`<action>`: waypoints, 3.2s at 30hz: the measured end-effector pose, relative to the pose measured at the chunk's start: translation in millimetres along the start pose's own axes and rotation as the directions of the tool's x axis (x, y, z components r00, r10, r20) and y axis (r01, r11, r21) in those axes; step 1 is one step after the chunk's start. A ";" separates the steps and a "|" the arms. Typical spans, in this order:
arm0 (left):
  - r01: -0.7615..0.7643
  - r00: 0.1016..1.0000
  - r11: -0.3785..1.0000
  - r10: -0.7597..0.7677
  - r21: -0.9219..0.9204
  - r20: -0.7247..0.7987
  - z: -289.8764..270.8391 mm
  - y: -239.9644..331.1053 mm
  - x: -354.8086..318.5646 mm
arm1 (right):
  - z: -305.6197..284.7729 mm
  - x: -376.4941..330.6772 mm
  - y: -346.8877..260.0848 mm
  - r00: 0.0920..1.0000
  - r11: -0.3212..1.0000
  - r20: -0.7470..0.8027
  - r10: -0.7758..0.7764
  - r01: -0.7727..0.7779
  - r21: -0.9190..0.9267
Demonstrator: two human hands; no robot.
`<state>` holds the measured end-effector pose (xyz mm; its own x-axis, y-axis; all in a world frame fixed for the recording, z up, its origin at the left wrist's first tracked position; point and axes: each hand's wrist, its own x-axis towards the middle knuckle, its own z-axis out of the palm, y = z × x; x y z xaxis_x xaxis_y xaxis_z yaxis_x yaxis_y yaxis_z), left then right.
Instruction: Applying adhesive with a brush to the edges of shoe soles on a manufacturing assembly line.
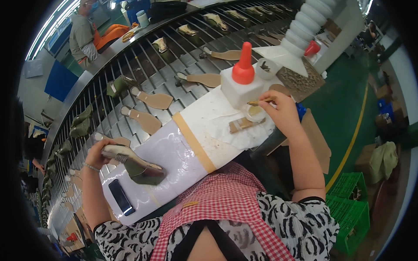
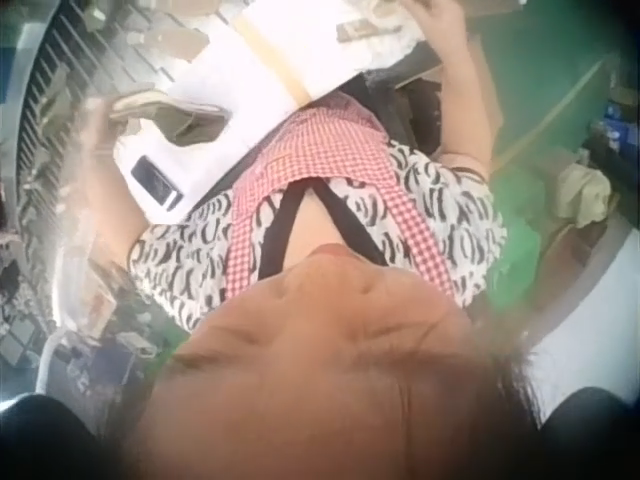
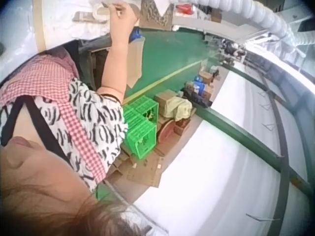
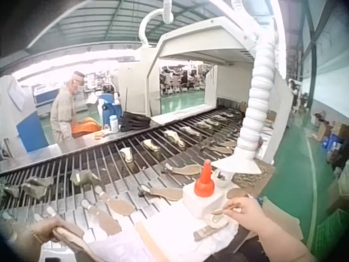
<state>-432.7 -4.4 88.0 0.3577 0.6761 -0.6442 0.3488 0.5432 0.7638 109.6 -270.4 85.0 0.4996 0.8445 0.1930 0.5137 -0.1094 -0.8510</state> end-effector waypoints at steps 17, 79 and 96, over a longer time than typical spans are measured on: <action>0.054 0.997 0.952 -0.069 0.301 0.037 167.2 -100.5 -6.9 | 2.5 -7.5 56.0 1.000 0.930 0.022 0.008 0.000 -0.367; -0.913 0.262 0.229 0.964 0.338 0.052 313.9 -152.9 5.9 | 74.1 -130.3 -50.5 0.938 0.830 0.300 -0.173 -0.025 0.557; -0.718 0.626 0.597 0.779 -0.357 0.044 296.5 -128.4 -2.9 | 61.2 -120.2 -71.6 0.959 0.561 0.281 -0.050 -0.205 0.802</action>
<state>-221.6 -223.7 -20.5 0.5334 0.8243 0.1898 -0.3582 0.0169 0.9335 -29.9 -331.9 92.9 0.2573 0.9621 0.0907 -0.3741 0.1857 -0.9086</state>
